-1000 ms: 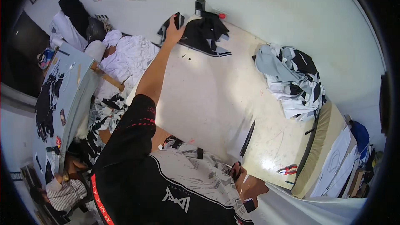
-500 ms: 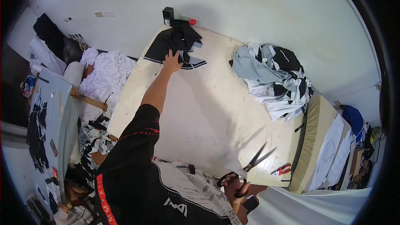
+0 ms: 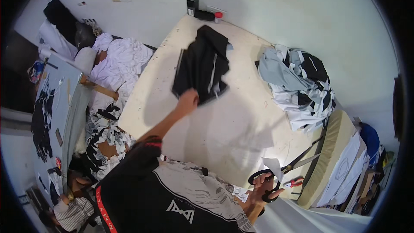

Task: Cutting out clothing patterns from large sheets of fabric using scissors.

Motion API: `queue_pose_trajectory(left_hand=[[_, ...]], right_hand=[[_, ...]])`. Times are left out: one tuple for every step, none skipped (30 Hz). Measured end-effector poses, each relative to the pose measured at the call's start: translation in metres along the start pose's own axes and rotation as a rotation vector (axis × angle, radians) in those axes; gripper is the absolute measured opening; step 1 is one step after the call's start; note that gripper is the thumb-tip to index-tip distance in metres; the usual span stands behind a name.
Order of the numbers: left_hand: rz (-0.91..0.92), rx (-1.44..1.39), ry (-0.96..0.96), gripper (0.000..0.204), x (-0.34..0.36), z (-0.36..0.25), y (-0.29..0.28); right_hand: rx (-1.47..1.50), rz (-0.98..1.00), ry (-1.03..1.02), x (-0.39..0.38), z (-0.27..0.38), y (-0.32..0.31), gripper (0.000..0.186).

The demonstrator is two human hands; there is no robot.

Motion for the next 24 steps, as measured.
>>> queue_pose_trajectory(left_hand=[[0.145, -0.139, 0.068, 0.015, -0.022, -0.027, 0.003], [0.262, -0.230, 0.018, 0.017, -0.046, -0.049, 0.000], [0.202, -0.306, -0.074, 0.017, -0.056, -0.069, -0.028], [0.151, -0.378, -0.156, 0.017, -0.064, -0.091, -0.050], [0.148, -0.375, -0.169, 0.017, -0.064, -0.109, -0.065], [-0.069, -0.377, -0.165, 0.017, -0.056, -0.120, -0.094], [-0.292, -0.378, -0.169, 0.017, -0.055, -0.127, -0.118], [-0.371, -0.351, -0.178, 0.018, -0.056, -0.131, -0.134], [-0.427, -0.337, -0.166, 0.020, -0.047, -0.134, -0.140], [-0.463, -0.205, -0.070, 0.021, -0.036, -0.144, -0.140], [-0.503, -0.069, 0.026, 0.024, -0.026, -0.152, -0.137], [-0.434, -0.011, -0.025, 0.035, -0.016, -0.138, -0.115], [-0.364, 0.046, -0.076, 0.046, -0.013, -0.120, -0.088], [-0.374, 0.051, -0.080, 0.046, -0.018, -0.111, -0.067], [-0.265, 0.309, -0.113, 0.060, -0.019, -0.105, -0.039], [-0.148, 0.567, -0.147, 0.074, -0.024, -0.094, -0.018], [-0.109, 0.609, -0.067, 0.075, -0.030, -0.087, -0.004], [-0.123, 0.627, -0.097, 0.075, -0.043, -0.080, -0.013], [0.017, 0.519, -0.126, 0.071, -0.048, -0.077, -0.004], [0.157, 0.408, -0.154, 0.066, -0.057, -0.074, 0.006], [0.162, 0.316, -0.118, 0.056, -0.070, -0.079, 0.017], [0.188, 0.309, -0.089, 0.056, -0.081, -0.079, 0.024], [0.203, 0.169, -0.105, 0.054, -0.092, -0.070, 0.031], [0.209, 0.037, -0.136, 0.052, -0.104, -0.054, 0.030]], right_hand=[[-0.007, -0.044, -0.023, -0.001, -0.008, 0.000, 0.101], [-0.019, -0.080, -0.030, 0.001, -0.013, 0.004, 0.102], [-0.031, -0.049, -0.009, 0.005, -0.014, 0.011, 0.100], [-0.028, -0.007, -0.009, 0.007, -0.015, 0.012, 0.099], [-0.043, 0.035, 0.004, 0.009, -0.015, 0.009, 0.098], [-0.055, 0.062, 0.012, 0.006, -0.014, 0.006, 0.098], [-0.080, 0.068, 0.019, 0.007, -0.007, 0.017, 0.098], [-0.128, 0.100, -0.005, 0.014, 0.000, 0.032, 0.096], [-0.158, 0.141, -0.018, 0.013, 0.003, 0.034, 0.094], [-0.183, 0.183, -0.034, 0.009, 0.007, 0.034, 0.091], [-0.218, 0.171, -0.063, 0.007, 0.011, 0.035, 0.089], [-0.220, 0.185, -0.057, 0.004, 0.011, 0.035, 0.089], [-0.223, 0.209, -0.051, -0.001, 0.010, 0.036, 0.089], [-0.226, 0.229, -0.051, -0.005, 0.009, 0.035, 0.088], [-0.224, 0.240, -0.051, -0.010, 0.007, 0.033, 0.088], [-0.198, 0.222, -0.044, -0.019, 0.003, 0.028, 0.087], [-0.173, 0.205, -0.036, -0.026, -0.002, 0.024, 0.087], [-0.165, 0.235, -0.015, -0.027, -0.011, 0.020, 0.087], [-0.129, 0.220, 0.002, -0.033, -0.016, 0.013, 0.086], [-0.092, 0.204, 0.020, -0.036, -0.021, 0.006, 0.085], [-0.084, 0.186, -0.001, -0.046, -0.020, 0.002, 0.083], [-0.053, 0.186, 0.004, -0.051, -0.024, -0.005, 0.084], [0.007, 0.190, 0.041, -0.055, -0.024, -0.005, 0.085], [0.072, 0.210, 0.085, -0.053, -0.025, 0.001, 0.086]])
Point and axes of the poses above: each hand's wrist, its own x-axis towards the middle knuckle, its own y-axis out of the palm, z = x × y, the point moved 8 cm from there along x, towards the middle knuckle, and after that the axes turned 5 degrees about z, right-handed, at the moved point
